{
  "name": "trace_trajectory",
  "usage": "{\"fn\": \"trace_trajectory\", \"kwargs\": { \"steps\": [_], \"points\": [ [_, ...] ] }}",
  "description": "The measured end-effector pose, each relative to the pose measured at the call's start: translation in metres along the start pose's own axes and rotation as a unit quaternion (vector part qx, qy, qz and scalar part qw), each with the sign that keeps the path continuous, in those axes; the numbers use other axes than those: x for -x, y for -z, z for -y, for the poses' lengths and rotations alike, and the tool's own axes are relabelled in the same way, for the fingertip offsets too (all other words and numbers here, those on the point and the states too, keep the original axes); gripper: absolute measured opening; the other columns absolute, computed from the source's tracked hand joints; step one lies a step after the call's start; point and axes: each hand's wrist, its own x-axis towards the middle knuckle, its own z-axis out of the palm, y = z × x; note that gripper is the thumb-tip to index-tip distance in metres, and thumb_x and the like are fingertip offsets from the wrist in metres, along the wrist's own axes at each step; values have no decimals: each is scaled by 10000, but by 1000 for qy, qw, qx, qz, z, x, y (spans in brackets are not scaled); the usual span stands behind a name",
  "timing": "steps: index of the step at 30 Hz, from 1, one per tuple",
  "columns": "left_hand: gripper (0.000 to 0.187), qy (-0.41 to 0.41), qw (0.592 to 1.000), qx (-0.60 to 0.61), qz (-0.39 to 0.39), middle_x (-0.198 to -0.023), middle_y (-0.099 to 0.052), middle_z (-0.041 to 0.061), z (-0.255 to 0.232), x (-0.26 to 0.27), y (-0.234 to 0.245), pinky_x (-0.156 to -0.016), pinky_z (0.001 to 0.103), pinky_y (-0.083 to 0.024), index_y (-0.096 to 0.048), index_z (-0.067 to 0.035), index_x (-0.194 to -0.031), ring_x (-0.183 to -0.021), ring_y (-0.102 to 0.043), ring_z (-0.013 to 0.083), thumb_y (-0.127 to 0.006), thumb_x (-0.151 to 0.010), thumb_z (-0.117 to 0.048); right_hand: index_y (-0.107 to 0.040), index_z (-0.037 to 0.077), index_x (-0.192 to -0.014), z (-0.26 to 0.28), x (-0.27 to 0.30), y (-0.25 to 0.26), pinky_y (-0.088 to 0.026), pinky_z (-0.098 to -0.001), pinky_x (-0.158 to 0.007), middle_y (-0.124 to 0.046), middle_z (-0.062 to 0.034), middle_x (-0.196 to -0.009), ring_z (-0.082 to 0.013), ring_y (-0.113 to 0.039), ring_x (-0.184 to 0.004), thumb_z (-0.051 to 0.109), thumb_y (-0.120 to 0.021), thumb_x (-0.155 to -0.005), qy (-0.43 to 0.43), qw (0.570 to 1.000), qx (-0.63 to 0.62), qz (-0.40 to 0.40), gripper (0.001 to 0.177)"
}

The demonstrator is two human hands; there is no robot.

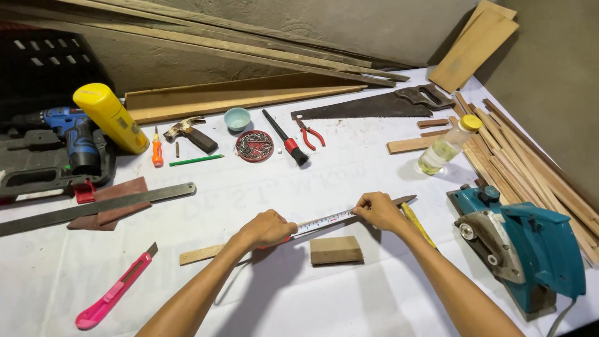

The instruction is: Measure a piece of wood with a tape measure on a workbench.

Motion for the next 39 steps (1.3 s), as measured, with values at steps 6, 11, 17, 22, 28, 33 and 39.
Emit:
{"fn": "trace_trajectory", "kwargs": {
  "steps": [6,11,17,22,28,33,39],
  "points": [
    [456,29,999,-32,4,-968,-746,158,2,-9,-7,-823,432,-585,-804,-94,-920,-850,-745,304,-592,-818,-484,-715,60,-981,7,-7,3,-521,-373,-657,-753,-130,-801,-237,-670,-719,201,-755,-880,42,997,59,32,178],
    [511,36,999,-39,-15,-1097,-736,152,5,-3,-9,-924,438,-568,-777,-111,-1127,-998,-736,315,-617,-828,-494,-744,114,-949,18,-19,2,-559,-389,-749,-772,-50,-912,-217,-716,-839,246,-727,-892,72,974,204,69,145],
    [513,76,995,-69,-11,-1126,-762,137,42,19,17,-970,432,-550,-756,-143,-1173,-1033,-723,295,-613,-830,-496,-709,136,-966,29,-19,0,-567,-412,-765,-777,-65,-913,-240,-734,-851,266,-684,-936,60,956,271,90,135],
    [492,123,990,-69,-14,-1139,-766,123,78,40,38,-980,419,-558,-787,-149,-1145,-1038,-733,278,-627,-814,-476,-701,128,-967,28,-21,-1,-557,-424,-769,-772,-76,-896,-252,-725,-845,267,-680,-943,70,953,282,83,143],
    [493,129,988,-56,-68,-1060,-785,158,82,37,29,-930,429,-583,-791,-118,-1131,-976,-753,296,-663,-785,-444,-730,102,-940,33,-23,0,-573,-430,-795,-768,-87,-915,-266,-725,-863,232,-722,-887,87,952,279,92,141],
    [471,114,989,-67,-60,-1022,-771,153,82,35,28,-882,427,-591,-806,-111,-1083,-937,-757,315,-639,-813,-459,-760,55,-996,70,1,-27,-559,-445,-873,-705,-134,-1035,-309,-656,-1001,175,-752,-812,309,922,234,10,219],
    [459,141,986,-42,-78,-1017,-783,146,74,46,26,-864,438,-604,-795,-114,-1082,-921,-765,306,-662,-787,-439,-756,22,-1027,119,23,-107,-519,-414,-858,-688,-115,-952,-267,-618,-909,151,-745,-840,400,915,49,2,227]
  ]
}}
